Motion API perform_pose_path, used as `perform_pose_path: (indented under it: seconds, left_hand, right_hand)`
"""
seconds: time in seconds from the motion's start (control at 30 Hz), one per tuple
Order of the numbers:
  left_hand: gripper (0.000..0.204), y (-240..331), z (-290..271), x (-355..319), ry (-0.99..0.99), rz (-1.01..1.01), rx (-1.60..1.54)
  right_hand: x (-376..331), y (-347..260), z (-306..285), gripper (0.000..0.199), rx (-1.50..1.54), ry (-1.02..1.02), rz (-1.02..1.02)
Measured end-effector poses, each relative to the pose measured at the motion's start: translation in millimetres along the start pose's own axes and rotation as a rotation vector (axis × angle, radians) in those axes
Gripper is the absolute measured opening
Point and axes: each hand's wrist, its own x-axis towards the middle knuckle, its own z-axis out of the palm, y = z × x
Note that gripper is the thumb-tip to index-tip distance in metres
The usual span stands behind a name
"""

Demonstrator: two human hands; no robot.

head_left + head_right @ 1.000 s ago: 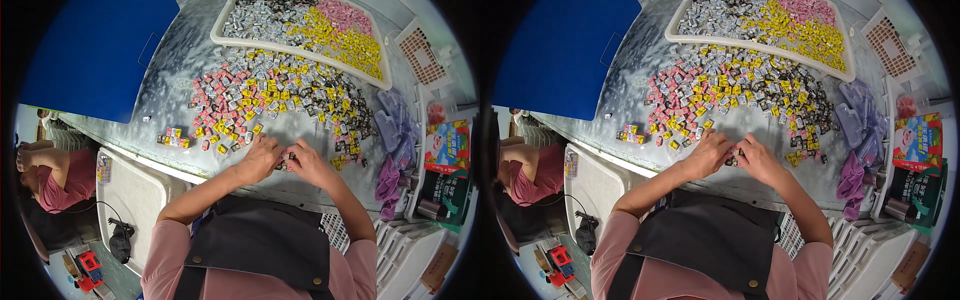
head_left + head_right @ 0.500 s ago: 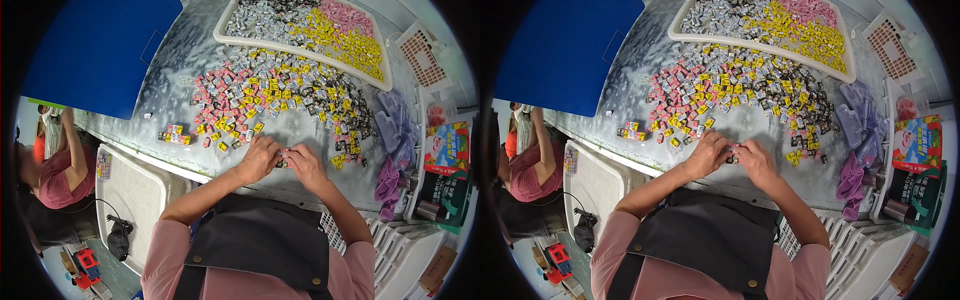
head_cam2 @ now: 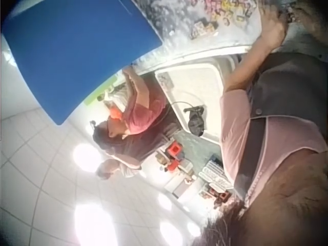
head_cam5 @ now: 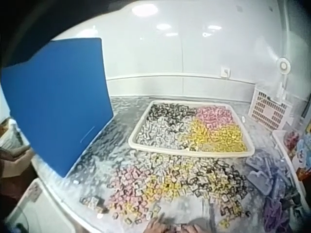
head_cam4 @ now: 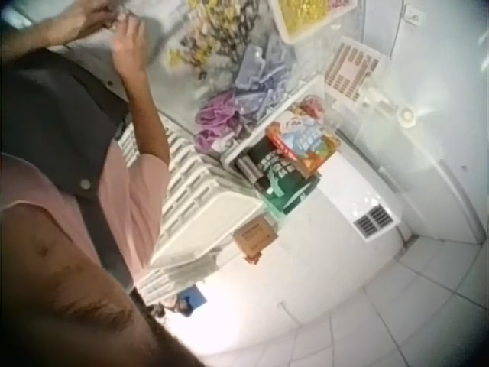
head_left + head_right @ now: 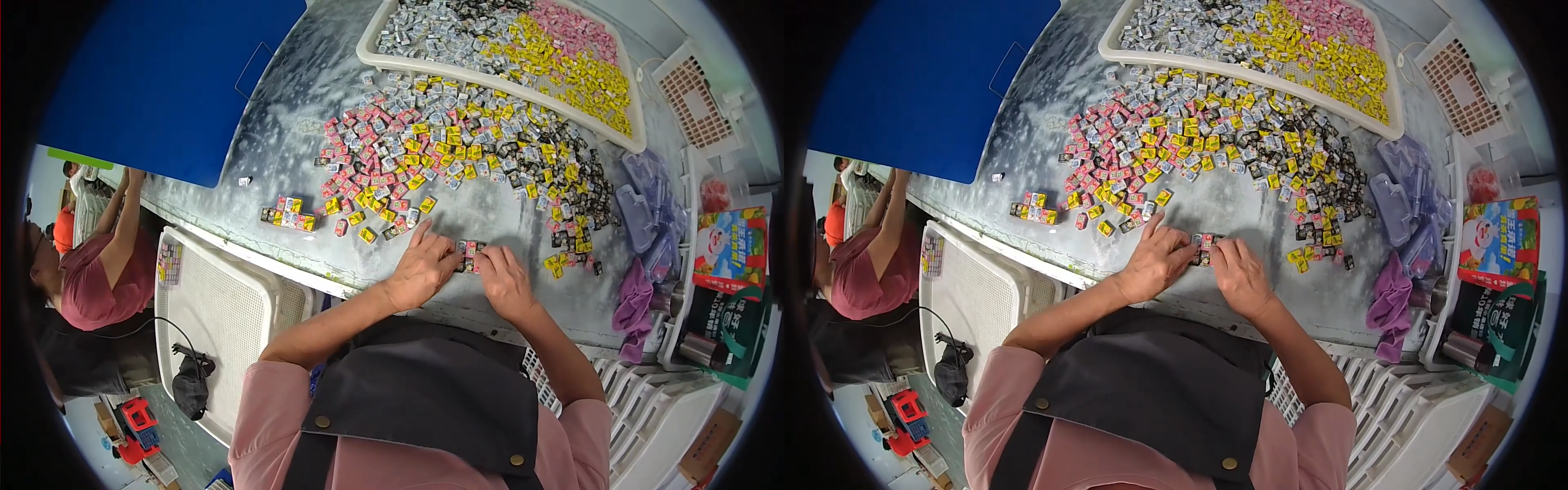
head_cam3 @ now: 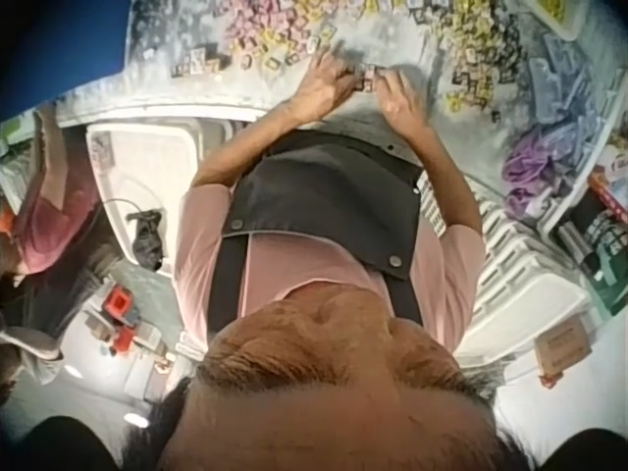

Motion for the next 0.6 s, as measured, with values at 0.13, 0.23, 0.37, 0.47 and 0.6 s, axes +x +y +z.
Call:
perform_pose_path:
  seconds: [0.13, 0.23, 0.37, 0.47, 0.6]
  left_hand:
    - [0.025, 1, 4, 8, 0.023, -0.017, 0.038]
    - [0.027, -2, 7, 11, 0.005, 0.036, 0.093]
    - [0.027, -3, 8, 10, -0.013, 0.097, 0.162]
    - [0.027, -1, 6, 11, -0.043, 0.175, 0.248]
    - [0.028, 1, 3, 14, -0.036, 0.178, 0.24]
  right_hand:
    - [0, 1, 0, 0.021, -0.048, -0.001, -0.04]
    - [0, 1, 3, 0.021, -0.088, -0.021, -0.068]
    - [0, -1, 4, 0.021, -0.155, -0.062, -0.088]
    - [1, 0, 3, 0.021, -0.148, -0.028, -0.131]
    - [4, 3, -3, 0.019, -0.022, -0.027, -0.038]
